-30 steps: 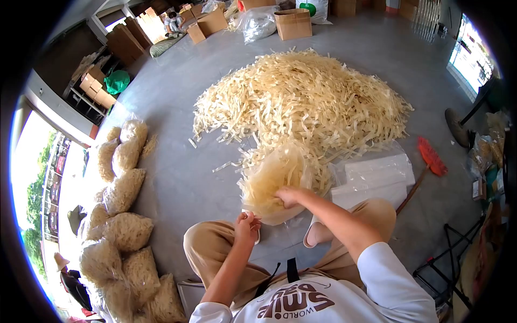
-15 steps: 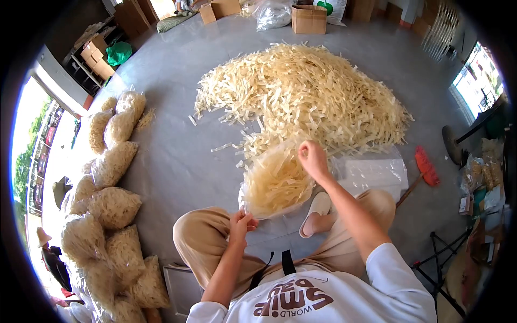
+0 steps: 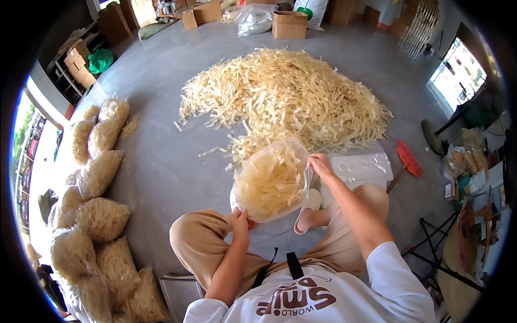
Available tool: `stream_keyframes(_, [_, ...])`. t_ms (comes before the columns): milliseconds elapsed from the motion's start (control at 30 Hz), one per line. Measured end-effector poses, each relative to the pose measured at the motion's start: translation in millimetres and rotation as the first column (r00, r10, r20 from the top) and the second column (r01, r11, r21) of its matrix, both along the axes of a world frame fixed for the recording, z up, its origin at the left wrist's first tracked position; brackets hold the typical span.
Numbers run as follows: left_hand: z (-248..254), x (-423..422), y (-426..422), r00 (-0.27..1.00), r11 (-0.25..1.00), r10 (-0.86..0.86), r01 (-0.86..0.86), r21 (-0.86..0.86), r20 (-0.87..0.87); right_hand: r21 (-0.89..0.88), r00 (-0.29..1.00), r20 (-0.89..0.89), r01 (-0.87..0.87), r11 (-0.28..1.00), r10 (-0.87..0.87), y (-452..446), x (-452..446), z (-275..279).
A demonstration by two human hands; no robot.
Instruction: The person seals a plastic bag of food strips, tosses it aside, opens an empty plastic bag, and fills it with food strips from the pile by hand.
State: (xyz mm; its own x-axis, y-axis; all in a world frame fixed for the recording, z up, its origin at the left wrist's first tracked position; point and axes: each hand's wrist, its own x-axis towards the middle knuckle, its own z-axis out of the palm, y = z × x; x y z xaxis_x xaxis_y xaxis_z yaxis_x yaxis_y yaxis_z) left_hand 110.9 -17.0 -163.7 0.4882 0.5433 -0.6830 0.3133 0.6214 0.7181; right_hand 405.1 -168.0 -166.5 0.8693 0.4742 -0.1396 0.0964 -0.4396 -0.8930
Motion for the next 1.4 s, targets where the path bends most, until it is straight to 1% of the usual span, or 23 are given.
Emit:
stream_keyframes(33, [2, 8, 6, 0.985, 0.991, 0.131, -0.129, -0.025, 0.111, 0.062, 0.997, 0.073, 0.006, 0.998, -0.011, -3, 1, 17])
stream_keyframes(67, [4, 17, 14, 0.94, 0.965, 0.263, -0.255, -0.066, 0.217, -0.001, 0.99, 0.137, 0.016, 1.0, -0.016, -5, 0, 34])
stream_keyframes(167, [49, 60, 57, 0.932, 0.962, 0.256, -0.272, 0.028, 0.256, -0.005, 0.97, 0.242, -0.018, 1.0, 0.018, -9, 13, 58])
stream_keyframes(200, [77, 68, 67, 0.932, 0.967, 0.197, -0.236, 0.097, 0.303, -0.001, 0.968, 0.251, -0.014, 1.0, 0.013, -8, 15, 71])
stream_keyframes(267, [121, 73, 82, 0.905, 0.964, 0.108, -0.196, 0.178, 0.412, 0.202, 0.978, 0.133, 0.135, 0.97, -0.163, -6, 12, 108])
stream_keyframes(367, [178, 57, 90, 0.869, 0.916, -0.082, -0.126, 0.38, 0.487, 0.361, 0.939, 0.229, 0.163, 0.918, -0.256, -16, 8, 156])
stream_keyframes(400, [193, 47, 90, 0.869, 0.891, -0.126, -0.113, 0.44, 0.478, 0.364, 0.944, 0.238, 0.13, 0.922, -0.227, -24, -7, 182])
stream_keyframes(467, [199, 33, 93, 0.873, 0.855, -0.166, -0.104, 0.508, 0.459, 0.345, 0.95, 0.283, 0.028, 0.938, -0.132, -39, -11, 177])
stream_keyframes(533, [187, 21, 94, 0.942, 0.765, -0.247, 0.046, 0.642, 0.227, 0.232, 0.942, 0.334, -0.115, 0.966, 0.032, -47, -20, 162])
stream_keyframes(567, [175, 17, 91, 0.946, 0.764, -0.243, 0.05, 0.644, 0.214, 0.236, 0.946, 0.322, -0.116, 0.965, 0.035, -49, -27, 153])
stream_keyframes(633, [151, 14, 88, 0.879, 0.492, -0.402, 0.443, 0.75, -0.256, -0.192, 0.863, 0.408, -0.239, 0.952, 0.299, -53, -38, 137])
stream_keyframes(667, [144, 15, 88, 0.877, 0.49, -0.4, 0.449, 0.747, -0.265, -0.225, 0.875, 0.372, -0.239, 0.944, 0.31, -54, -38, 126])
stream_keyframes(767, [132, 18, 88, 0.876, 0.503, -0.415, 0.445, 0.741, -0.245, -0.279, 0.91, 0.342, -0.14, 0.95, 0.235, -56, -45, 129])
stream_keyframes(833, [132, 25, 93, 0.899, 0.606, -0.421, 0.379, 0.7, -0.123, -0.255, 0.909, 0.365, -0.107, 0.961, 0.198, -56, -43, 126])
stream_keyframes(933, [138, 33, 87, 0.903, 0.66, -0.421, 0.37, 0.654, -0.086, -0.318, 0.92, 0.364, -0.025, 0.948, 0.147, -52, -43, 127])
stream_keyframes(1000, [146, 38, 79, 0.924, 0.678, -0.369, 0.341, 0.651, -0.1, 0.003, 0.825, 0.562, 0.058, 0.998, -0.049, -52, -43, 126])
stream_keyframes(1033, [148, 40, 77, 0.944, 0.697, -0.312, 0.306, 0.648, -0.11, 0.002, 0.828, 0.559, 0.063, 0.998, -0.053, -56, -40, 128])
stream_keyframes(1100, [145, 40, 82, 0.963, 0.692, -0.257, 0.239, 0.682, -0.077, 0.258, 0.779, 0.597, 0.037, 0.966, -0.189, -72, -32, 143])
stream_keyframes(1167, [133, 39, 91, 0.989, 0.697, -0.143, 0.071, 0.713, 0.042, 0.234, 0.784, 0.575, 0.114, 0.966, -0.232, -98, -30, 157])
stream_keyframes(1233, [138, 39, 91, 0.993, 0.781, -0.024, -0.054, 0.622, 0.116, 0.27, 0.769, 0.555, 0.196, 0.943, -0.319, -135, -24, 152])
stream_keyframes(1300, [136, 40, 97, 0.972, 0.862, 0.086, -0.183, 0.472, 0.22, 0.234, 0.76, 0.543, 0.271, 0.934, -0.357, -174, -21, 122])
stream_keyframes(1367, [123, 38, 115, 0.963, 0.9, 0.092, -0.19, 0.392, 0.255, 0.081, 0.869, 0.326, 0.366, 0.927, -0.372, -216, -25, 75])
stream_keyframes(1400, [109, 36, 132, 0.956, 0.936, 0.148, -0.218, 0.277, 0.254, 0.095, 0.874, 0.292, 0.379, 0.921, -0.389, -234, -29, 47])
